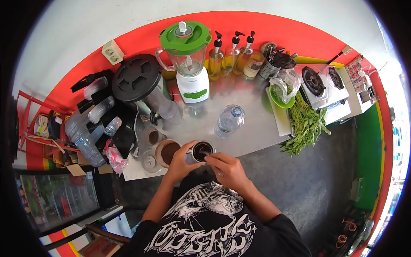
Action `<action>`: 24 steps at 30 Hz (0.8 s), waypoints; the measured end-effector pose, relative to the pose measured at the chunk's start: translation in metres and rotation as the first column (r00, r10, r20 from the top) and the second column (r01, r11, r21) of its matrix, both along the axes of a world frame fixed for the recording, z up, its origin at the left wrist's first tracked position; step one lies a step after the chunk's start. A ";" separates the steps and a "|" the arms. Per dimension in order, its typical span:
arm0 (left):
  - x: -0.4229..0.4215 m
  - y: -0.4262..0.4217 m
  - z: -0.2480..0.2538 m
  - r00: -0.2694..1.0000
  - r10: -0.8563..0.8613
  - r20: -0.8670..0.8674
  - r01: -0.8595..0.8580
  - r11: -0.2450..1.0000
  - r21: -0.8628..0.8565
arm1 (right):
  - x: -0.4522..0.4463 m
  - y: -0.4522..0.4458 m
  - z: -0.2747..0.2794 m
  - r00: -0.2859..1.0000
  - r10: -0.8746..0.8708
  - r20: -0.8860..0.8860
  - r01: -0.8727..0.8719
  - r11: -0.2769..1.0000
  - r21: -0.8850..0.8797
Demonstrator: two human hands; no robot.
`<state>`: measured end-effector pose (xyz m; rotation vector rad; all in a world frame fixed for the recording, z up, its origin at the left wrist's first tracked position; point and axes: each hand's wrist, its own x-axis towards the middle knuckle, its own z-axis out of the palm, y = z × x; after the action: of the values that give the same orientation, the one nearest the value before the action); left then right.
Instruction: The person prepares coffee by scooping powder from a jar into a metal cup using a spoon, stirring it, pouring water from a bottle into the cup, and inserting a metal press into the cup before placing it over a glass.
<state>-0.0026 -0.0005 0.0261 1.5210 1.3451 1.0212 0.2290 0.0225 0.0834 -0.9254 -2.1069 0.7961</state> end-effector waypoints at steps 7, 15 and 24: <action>-0.002 -0.003 -0.004 0.998 0.034 0.058 -0.031 0.998 -0.059 | -0.001 0.002 -0.001 0.986 0.165 0.024 -0.167 0.982 0.085; 0.018 -0.007 -0.007 0.980 0.164 0.115 -0.160 0.986 -0.047 | 0.000 0.003 -0.009 0.998 0.048 -0.030 -0.045 0.995 0.087; 0.021 -0.008 -0.008 0.979 0.196 0.053 -0.196 0.981 -0.013 | 0.003 0.008 -0.014 0.998 0.011 -0.058 -0.006 0.996 0.087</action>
<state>0.0187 -0.0087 0.0184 1.3652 1.4809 1.1695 0.2319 0.0307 0.0693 -0.8378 -2.0787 0.7218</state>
